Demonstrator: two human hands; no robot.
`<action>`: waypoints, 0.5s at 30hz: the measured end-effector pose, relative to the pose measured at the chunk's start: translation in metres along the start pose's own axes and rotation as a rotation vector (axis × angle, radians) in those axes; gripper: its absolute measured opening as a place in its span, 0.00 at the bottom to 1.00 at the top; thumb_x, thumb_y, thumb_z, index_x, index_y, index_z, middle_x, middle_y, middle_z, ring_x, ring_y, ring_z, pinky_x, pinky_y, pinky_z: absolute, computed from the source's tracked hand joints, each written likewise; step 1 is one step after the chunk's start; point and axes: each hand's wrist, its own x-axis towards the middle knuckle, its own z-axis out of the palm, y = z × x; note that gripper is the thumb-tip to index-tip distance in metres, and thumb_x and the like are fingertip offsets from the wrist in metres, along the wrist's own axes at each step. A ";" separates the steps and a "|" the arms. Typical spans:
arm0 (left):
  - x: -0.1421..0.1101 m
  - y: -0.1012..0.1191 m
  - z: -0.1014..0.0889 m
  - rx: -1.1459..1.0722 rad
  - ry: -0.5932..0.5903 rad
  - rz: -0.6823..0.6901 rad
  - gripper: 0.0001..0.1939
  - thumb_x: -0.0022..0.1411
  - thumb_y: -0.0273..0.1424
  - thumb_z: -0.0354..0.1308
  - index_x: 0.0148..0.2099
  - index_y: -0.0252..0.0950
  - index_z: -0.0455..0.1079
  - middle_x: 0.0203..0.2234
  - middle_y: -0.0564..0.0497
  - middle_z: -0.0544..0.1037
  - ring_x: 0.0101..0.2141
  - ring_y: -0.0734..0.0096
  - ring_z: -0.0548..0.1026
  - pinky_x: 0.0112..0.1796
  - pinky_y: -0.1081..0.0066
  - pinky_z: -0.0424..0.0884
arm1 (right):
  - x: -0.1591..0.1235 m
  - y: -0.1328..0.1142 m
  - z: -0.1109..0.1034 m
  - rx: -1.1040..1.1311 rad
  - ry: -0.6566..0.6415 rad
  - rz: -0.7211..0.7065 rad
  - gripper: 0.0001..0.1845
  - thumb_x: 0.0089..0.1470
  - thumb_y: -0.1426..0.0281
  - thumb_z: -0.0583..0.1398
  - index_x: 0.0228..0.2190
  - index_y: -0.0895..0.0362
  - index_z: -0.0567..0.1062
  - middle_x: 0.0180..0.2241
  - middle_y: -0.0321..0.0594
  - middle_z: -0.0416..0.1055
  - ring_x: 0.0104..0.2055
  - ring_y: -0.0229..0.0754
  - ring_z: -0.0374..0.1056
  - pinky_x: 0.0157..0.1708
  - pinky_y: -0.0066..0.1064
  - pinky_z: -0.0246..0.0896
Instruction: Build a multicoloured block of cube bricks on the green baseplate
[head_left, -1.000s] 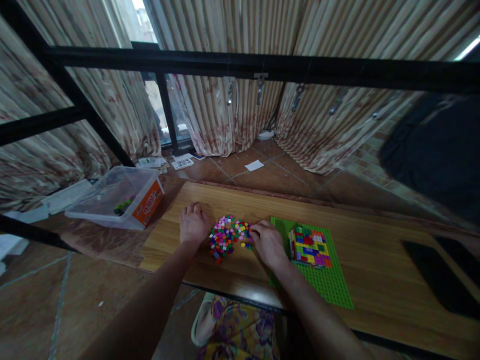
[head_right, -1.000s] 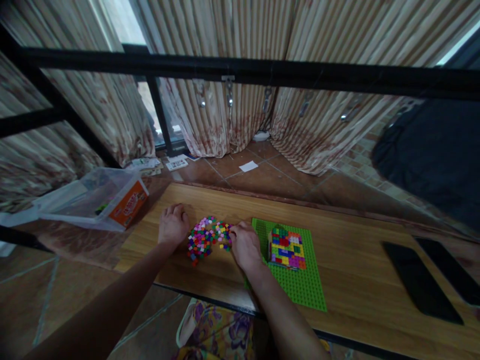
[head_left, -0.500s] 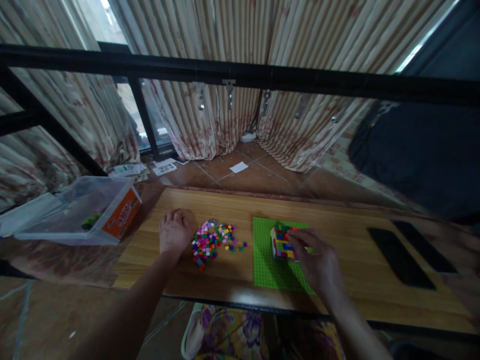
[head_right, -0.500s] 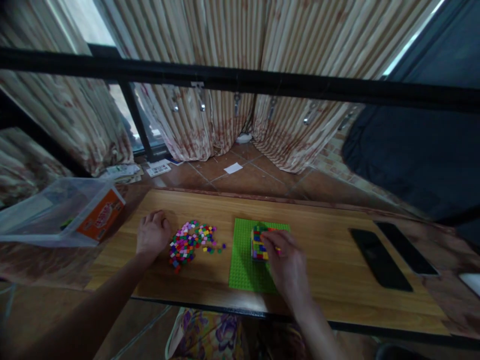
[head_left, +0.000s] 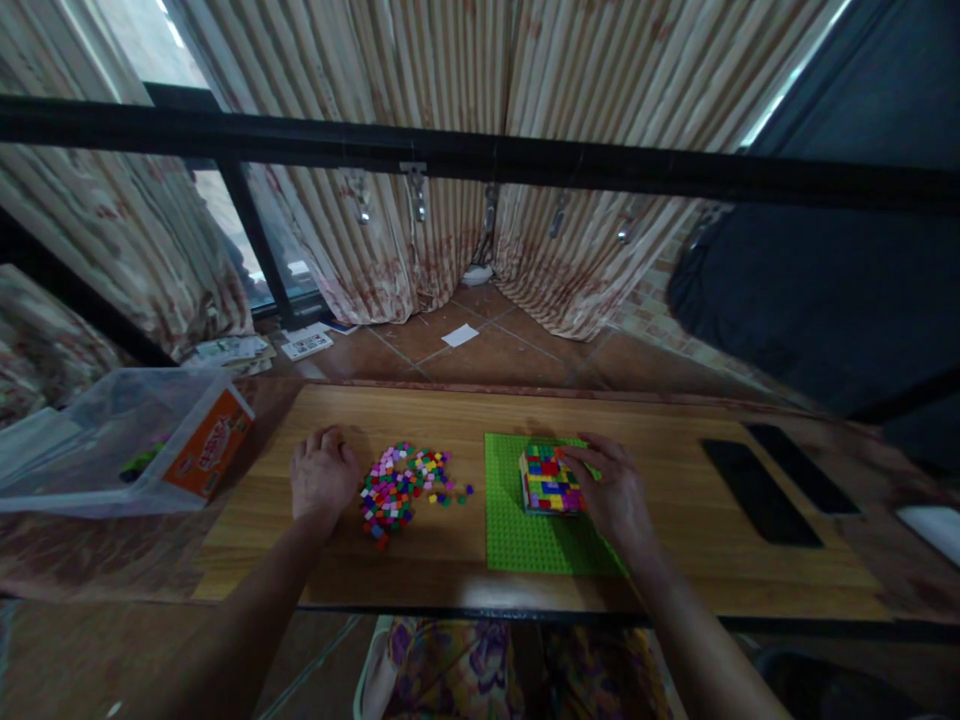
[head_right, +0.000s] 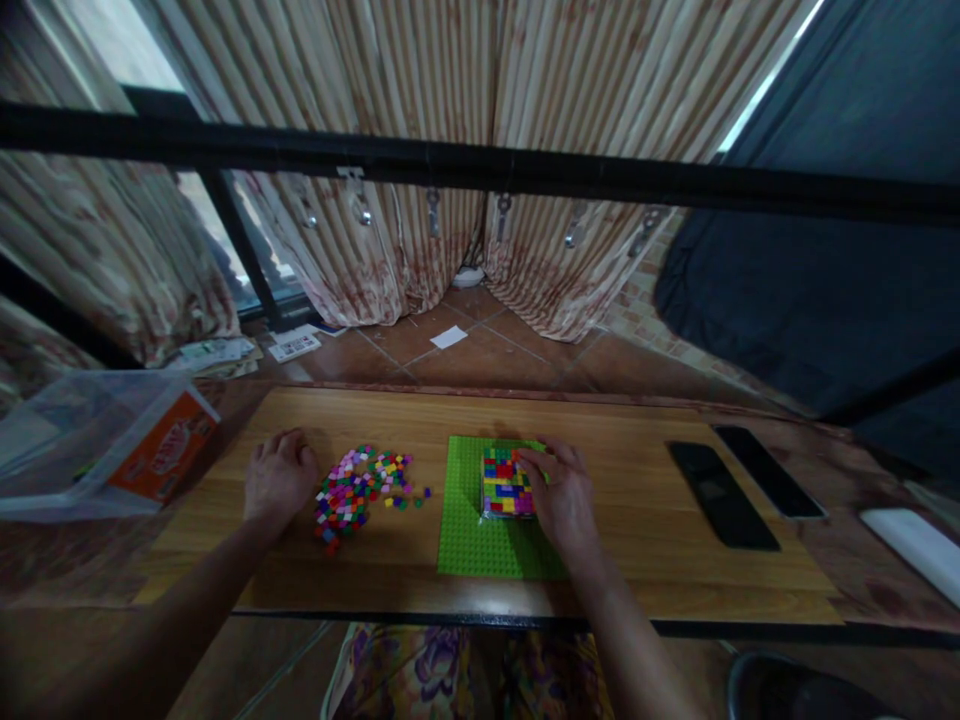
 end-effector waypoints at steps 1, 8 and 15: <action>0.000 0.000 0.000 0.003 -0.002 -0.002 0.21 0.60 0.31 0.43 0.47 0.26 0.71 0.45 0.35 0.75 0.45 0.50 0.71 0.48 0.55 0.64 | 0.000 0.000 0.001 0.019 -0.001 0.017 0.17 0.57 0.55 0.57 0.33 0.51 0.82 0.44 0.46 0.74 0.46 0.50 0.67 0.48 0.47 0.63; -0.001 0.002 -0.002 -0.010 -0.026 -0.017 0.20 0.61 0.31 0.43 0.47 0.29 0.71 0.46 0.37 0.75 0.47 0.51 0.70 0.48 0.55 0.65 | 0.001 0.005 0.002 0.172 -0.043 0.205 0.16 0.50 0.54 0.62 0.34 0.51 0.82 0.45 0.43 0.74 0.46 0.49 0.70 0.48 0.44 0.64; 0.000 0.004 -0.005 -0.028 -0.049 -0.035 0.20 0.61 0.31 0.43 0.48 0.28 0.71 0.46 0.35 0.74 0.48 0.51 0.69 0.50 0.55 0.63 | 0.001 0.002 0.000 0.425 -0.067 0.450 0.24 0.46 0.51 0.64 0.38 0.55 0.80 0.41 0.45 0.77 0.40 0.47 0.73 0.38 0.37 0.68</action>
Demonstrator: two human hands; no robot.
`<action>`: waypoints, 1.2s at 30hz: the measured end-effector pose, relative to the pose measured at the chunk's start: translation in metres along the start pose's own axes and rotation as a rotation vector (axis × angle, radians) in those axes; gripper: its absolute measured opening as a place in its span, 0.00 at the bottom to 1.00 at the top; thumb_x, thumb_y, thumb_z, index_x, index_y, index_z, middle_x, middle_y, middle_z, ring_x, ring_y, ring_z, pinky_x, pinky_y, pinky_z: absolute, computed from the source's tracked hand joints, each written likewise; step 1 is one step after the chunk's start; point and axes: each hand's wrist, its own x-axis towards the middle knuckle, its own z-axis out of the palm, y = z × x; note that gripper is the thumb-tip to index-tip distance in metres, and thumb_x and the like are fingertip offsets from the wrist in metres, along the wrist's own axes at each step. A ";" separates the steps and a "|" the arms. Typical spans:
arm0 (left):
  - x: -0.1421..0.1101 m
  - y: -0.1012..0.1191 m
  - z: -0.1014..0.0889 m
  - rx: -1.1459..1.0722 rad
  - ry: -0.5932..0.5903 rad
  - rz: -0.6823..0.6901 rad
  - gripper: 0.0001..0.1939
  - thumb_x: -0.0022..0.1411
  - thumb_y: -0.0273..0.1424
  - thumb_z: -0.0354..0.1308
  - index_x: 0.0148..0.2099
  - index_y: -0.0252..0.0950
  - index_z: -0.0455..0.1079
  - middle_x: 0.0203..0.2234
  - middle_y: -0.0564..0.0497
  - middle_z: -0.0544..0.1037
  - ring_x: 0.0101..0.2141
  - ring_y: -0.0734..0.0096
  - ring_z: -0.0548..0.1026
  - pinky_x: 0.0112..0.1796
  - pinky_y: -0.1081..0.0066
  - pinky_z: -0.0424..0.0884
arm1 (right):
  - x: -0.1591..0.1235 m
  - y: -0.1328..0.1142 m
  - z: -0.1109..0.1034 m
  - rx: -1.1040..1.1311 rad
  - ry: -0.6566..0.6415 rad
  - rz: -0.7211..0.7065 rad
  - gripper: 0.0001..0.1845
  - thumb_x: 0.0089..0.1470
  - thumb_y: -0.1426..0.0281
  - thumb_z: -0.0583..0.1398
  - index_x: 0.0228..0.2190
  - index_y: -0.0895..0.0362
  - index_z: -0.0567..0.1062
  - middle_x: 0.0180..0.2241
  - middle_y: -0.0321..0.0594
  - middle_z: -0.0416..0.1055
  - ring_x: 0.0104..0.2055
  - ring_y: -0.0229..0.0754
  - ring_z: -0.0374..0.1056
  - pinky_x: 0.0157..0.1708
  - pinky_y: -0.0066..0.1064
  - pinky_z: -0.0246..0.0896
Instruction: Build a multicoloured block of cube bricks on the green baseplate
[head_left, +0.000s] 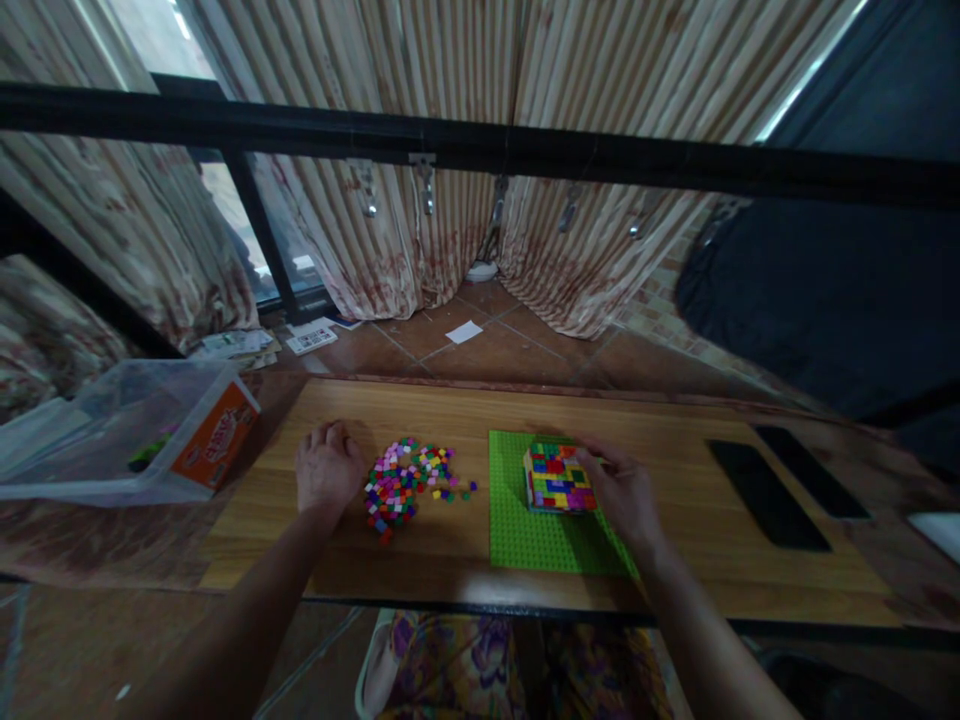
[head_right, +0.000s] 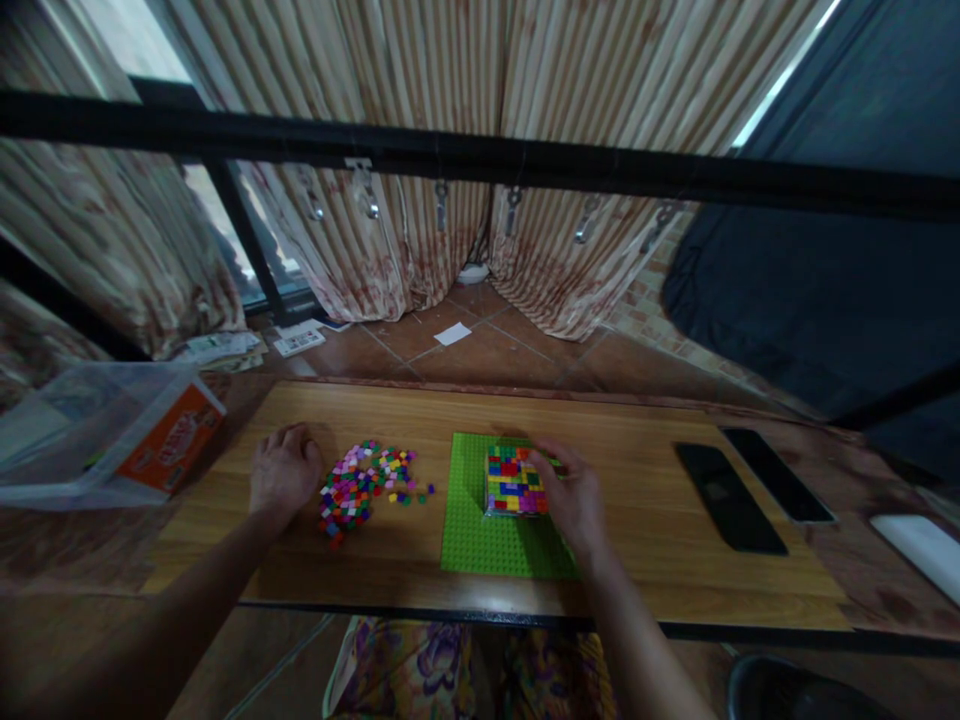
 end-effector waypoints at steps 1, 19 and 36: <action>0.000 0.000 0.000 -0.005 0.005 -0.004 0.20 0.61 0.31 0.43 0.48 0.28 0.71 0.46 0.36 0.74 0.48 0.51 0.69 0.50 0.55 0.63 | 0.000 -0.001 0.001 0.035 0.000 0.043 0.25 0.46 0.50 0.63 0.39 0.56 0.80 0.39 0.45 0.78 0.38 0.47 0.73 0.36 0.37 0.68; -0.001 -0.001 0.002 -0.014 0.011 -0.002 0.20 0.60 0.31 0.44 0.48 0.30 0.70 0.47 0.36 0.74 0.48 0.50 0.69 0.50 0.53 0.63 | 0.006 -0.008 0.018 0.296 -0.011 0.277 0.22 0.32 0.56 0.71 0.30 0.57 0.81 0.26 0.37 0.77 0.27 0.40 0.70 0.28 0.31 0.66; -0.002 0.002 -0.001 -0.004 0.005 -0.019 0.19 0.60 0.31 0.44 0.48 0.29 0.70 0.47 0.36 0.74 0.47 0.50 0.70 0.49 0.54 0.64 | -0.013 -0.031 0.002 0.177 0.242 0.008 0.17 0.49 0.55 0.63 0.31 0.56 0.80 0.32 0.41 0.78 0.36 0.44 0.72 0.35 0.34 0.66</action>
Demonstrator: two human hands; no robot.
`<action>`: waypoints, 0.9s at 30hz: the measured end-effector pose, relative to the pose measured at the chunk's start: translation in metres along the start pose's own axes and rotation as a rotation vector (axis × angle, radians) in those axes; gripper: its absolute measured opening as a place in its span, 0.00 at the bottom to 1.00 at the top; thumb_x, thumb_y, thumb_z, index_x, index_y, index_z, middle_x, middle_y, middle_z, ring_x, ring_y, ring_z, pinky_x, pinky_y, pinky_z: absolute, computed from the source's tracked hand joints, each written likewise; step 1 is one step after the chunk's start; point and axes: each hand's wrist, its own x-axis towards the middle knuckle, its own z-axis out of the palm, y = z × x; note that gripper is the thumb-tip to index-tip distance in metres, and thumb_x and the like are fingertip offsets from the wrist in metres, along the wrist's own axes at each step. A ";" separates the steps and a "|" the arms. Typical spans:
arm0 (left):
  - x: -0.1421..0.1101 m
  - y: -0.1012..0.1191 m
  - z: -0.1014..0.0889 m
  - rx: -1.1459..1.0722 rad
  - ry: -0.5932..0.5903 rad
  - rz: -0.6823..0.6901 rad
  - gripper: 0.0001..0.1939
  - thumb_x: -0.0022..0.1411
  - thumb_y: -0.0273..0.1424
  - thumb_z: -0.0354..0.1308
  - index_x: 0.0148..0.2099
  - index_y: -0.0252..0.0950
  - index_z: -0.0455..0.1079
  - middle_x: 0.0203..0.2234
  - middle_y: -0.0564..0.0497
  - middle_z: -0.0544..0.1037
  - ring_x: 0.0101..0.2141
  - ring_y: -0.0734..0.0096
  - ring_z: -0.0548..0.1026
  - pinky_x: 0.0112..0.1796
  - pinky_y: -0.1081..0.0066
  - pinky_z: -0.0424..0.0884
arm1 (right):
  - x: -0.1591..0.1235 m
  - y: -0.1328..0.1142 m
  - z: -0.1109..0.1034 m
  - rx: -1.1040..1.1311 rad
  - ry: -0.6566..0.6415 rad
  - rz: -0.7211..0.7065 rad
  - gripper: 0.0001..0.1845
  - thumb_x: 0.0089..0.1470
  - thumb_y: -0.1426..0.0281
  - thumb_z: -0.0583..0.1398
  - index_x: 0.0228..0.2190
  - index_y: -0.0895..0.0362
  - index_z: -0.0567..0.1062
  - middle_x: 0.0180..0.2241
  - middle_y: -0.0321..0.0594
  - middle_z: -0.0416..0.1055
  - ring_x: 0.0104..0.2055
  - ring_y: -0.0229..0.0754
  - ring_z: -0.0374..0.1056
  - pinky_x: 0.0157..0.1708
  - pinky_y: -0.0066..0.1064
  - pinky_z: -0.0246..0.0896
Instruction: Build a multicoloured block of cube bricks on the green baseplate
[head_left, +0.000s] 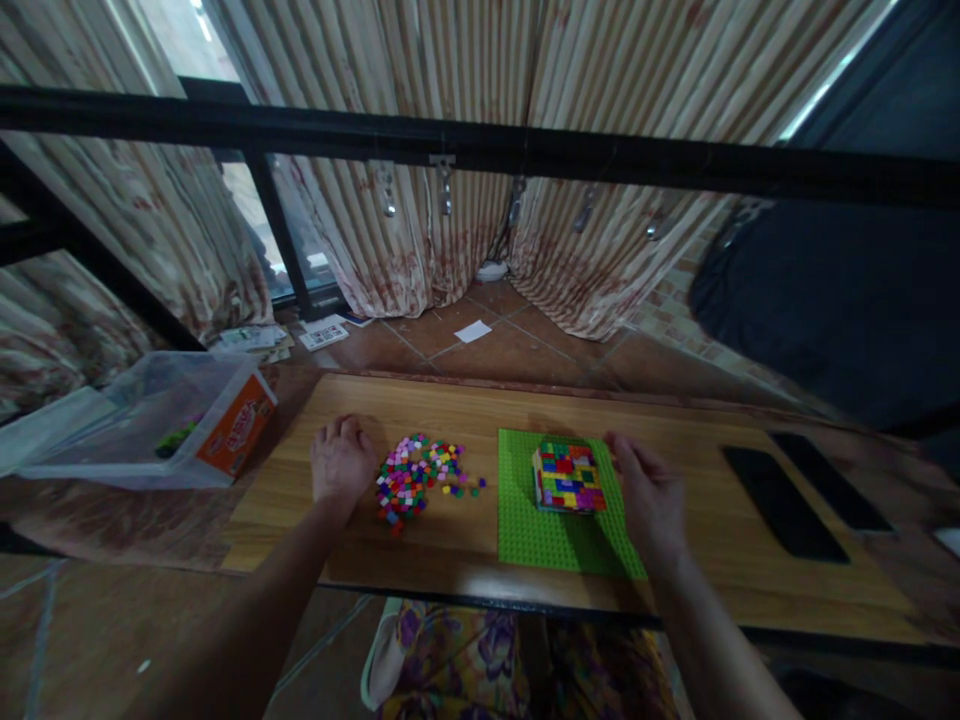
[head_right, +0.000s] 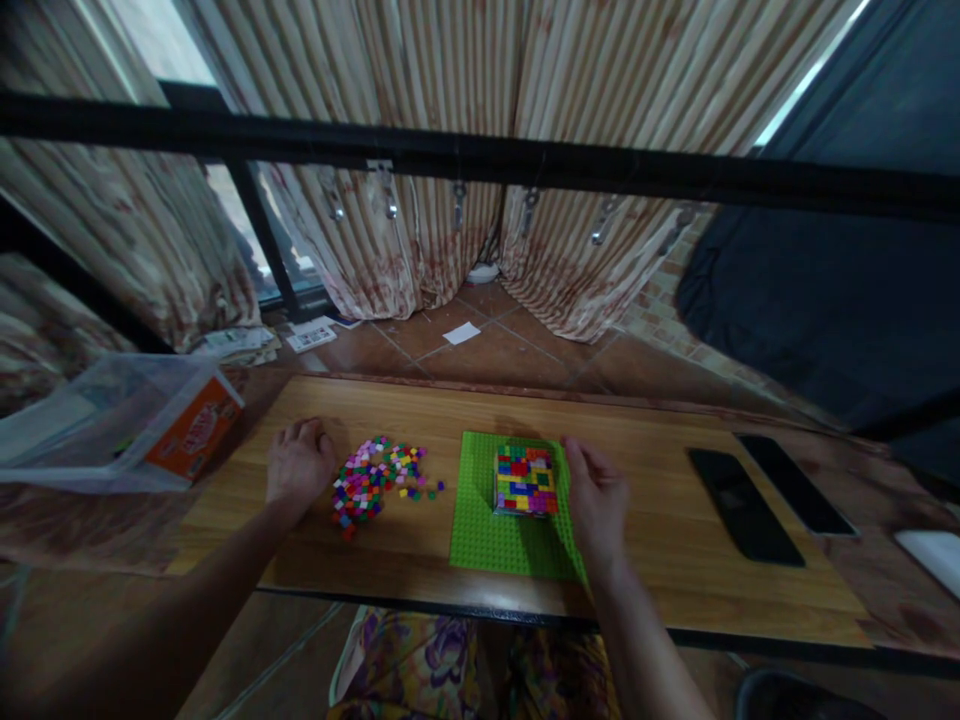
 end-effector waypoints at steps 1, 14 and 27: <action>0.000 0.000 0.000 -0.001 0.001 -0.001 0.19 0.60 0.30 0.44 0.48 0.29 0.70 0.47 0.36 0.74 0.47 0.50 0.70 0.49 0.54 0.64 | -0.007 -0.006 0.002 -0.041 0.011 -0.051 0.17 0.50 0.55 0.62 0.32 0.56 0.80 0.32 0.42 0.78 0.36 0.44 0.72 0.36 0.35 0.66; -0.004 0.003 -0.004 -0.006 -0.031 -0.021 0.19 0.61 0.30 0.45 0.49 0.29 0.69 0.47 0.36 0.74 0.48 0.50 0.69 0.49 0.55 0.63 | -0.074 -0.004 0.112 -0.404 -0.632 -0.455 0.11 0.58 0.69 0.56 0.34 0.51 0.79 0.37 0.41 0.76 0.41 0.45 0.69 0.45 0.38 0.63; -0.005 0.004 -0.001 -0.012 -0.019 -0.045 0.18 0.61 0.29 0.46 0.50 0.30 0.69 0.49 0.38 0.73 0.49 0.50 0.69 0.49 0.55 0.63 | -0.059 0.014 0.149 -0.606 -0.594 -0.508 0.10 0.56 0.70 0.57 0.33 0.52 0.80 0.33 0.41 0.76 0.39 0.45 0.69 0.42 0.36 0.61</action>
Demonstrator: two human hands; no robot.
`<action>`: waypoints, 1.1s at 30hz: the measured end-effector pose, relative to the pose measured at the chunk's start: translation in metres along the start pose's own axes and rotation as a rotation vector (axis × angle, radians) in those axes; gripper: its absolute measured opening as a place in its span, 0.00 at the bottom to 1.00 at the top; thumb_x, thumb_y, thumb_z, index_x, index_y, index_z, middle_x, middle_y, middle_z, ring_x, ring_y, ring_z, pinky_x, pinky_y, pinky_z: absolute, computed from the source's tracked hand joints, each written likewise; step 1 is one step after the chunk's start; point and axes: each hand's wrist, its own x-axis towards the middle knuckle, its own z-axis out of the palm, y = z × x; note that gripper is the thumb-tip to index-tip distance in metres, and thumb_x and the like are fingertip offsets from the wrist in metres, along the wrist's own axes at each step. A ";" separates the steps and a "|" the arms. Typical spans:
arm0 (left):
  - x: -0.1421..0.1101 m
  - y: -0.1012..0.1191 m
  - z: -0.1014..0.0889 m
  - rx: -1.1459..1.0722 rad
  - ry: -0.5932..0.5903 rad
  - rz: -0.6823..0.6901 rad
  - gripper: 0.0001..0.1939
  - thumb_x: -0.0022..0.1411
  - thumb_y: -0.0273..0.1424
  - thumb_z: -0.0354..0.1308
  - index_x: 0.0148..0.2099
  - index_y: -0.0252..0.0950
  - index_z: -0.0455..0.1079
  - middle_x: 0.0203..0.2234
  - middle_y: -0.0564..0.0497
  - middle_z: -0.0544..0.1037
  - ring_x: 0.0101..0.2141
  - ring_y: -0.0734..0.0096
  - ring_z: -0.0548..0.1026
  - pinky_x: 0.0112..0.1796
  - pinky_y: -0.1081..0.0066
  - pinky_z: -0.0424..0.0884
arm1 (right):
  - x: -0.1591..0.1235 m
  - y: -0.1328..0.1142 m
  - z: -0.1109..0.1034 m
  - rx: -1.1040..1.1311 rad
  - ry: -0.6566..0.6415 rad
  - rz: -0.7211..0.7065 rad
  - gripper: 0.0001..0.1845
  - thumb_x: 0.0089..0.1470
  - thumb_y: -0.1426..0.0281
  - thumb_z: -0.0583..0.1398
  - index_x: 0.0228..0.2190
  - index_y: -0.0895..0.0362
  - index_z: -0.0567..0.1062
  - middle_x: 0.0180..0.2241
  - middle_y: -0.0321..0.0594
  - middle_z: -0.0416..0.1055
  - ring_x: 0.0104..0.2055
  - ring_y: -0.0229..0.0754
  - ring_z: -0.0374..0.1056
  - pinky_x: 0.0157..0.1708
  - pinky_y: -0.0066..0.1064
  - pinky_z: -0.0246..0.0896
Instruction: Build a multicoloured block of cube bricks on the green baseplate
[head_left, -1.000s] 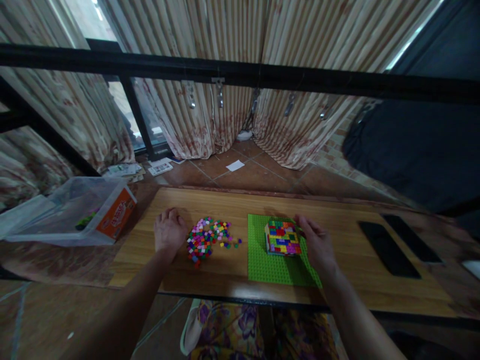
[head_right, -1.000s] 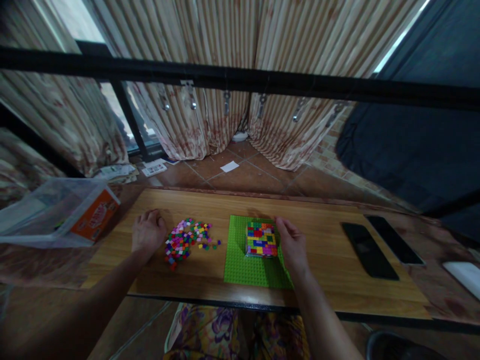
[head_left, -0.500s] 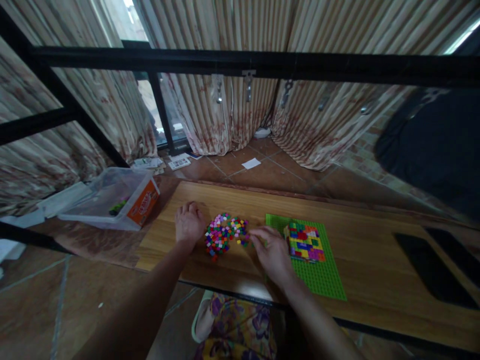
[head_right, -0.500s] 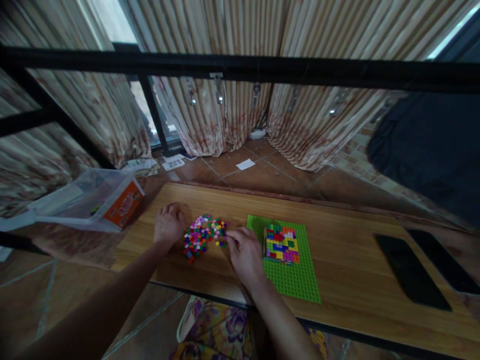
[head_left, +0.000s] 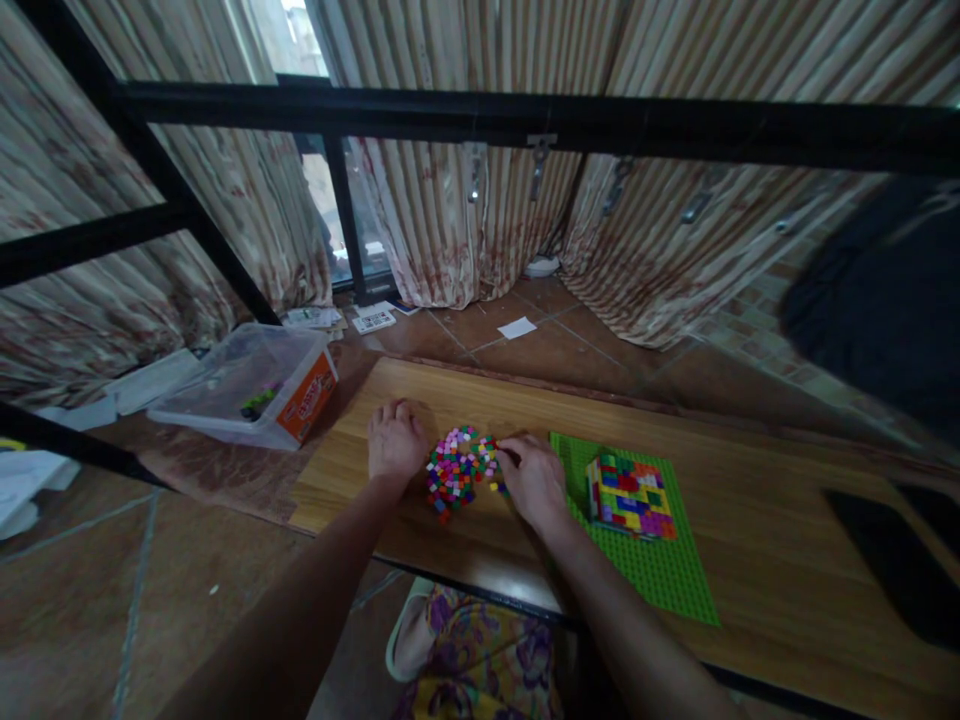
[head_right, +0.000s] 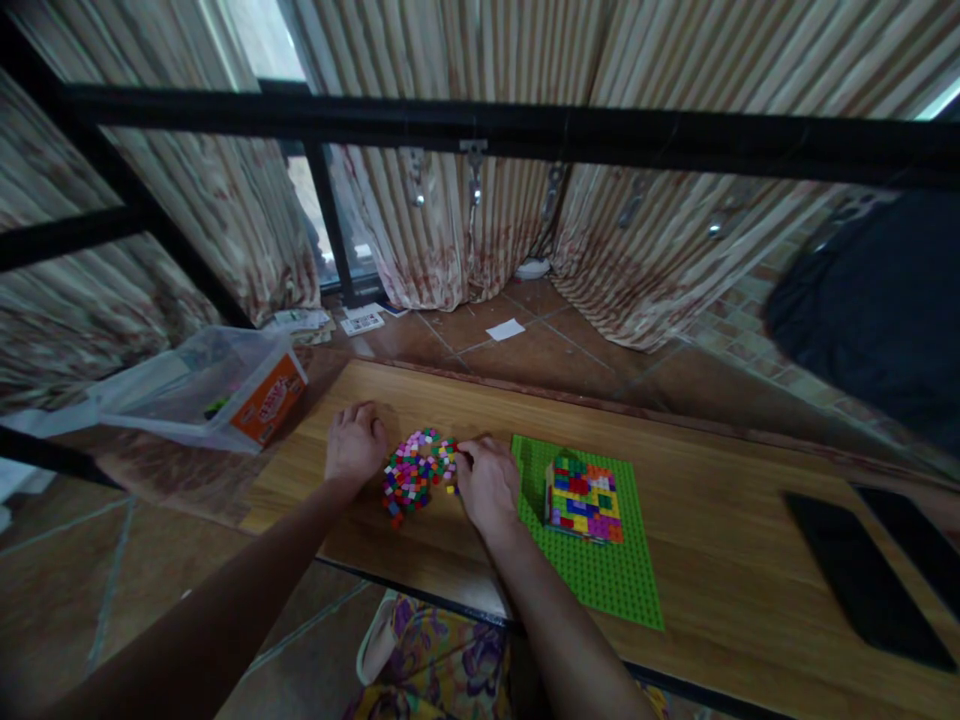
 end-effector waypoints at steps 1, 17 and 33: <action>0.000 0.000 0.000 -0.002 -0.002 -0.003 0.18 0.61 0.29 0.46 0.50 0.30 0.69 0.49 0.38 0.73 0.49 0.50 0.69 0.50 0.55 0.63 | 0.002 -0.002 0.000 -0.021 -0.011 0.014 0.10 0.55 0.71 0.57 0.32 0.51 0.80 0.33 0.41 0.76 0.39 0.45 0.69 0.42 0.35 0.60; 0.002 -0.001 -0.002 0.015 -0.002 0.022 0.19 0.61 0.29 0.45 0.50 0.29 0.69 0.47 0.38 0.74 0.48 0.50 0.69 0.49 0.55 0.63 | -0.024 -0.016 -0.067 0.105 0.099 -0.037 0.12 0.58 0.71 0.54 0.34 0.52 0.78 0.34 0.39 0.77 0.39 0.45 0.71 0.41 0.37 0.64; 0.007 -0.006 0.001 0.055 0.022 0.060 0.21 0.61 0.31 0.43 0.49 0.28 0.71 0.47 0.36 0.75 0.46 0.51 0.70 0.49 0.56 0.64 | -0.047 0.101 -0.140 -0.139 0.236 0.056 0.17 0.58 0.66 0.54 0.44 0.57 0.77 0.37 0.45 0.78 0.40 0.48 0.72 0.41 0.40 0.68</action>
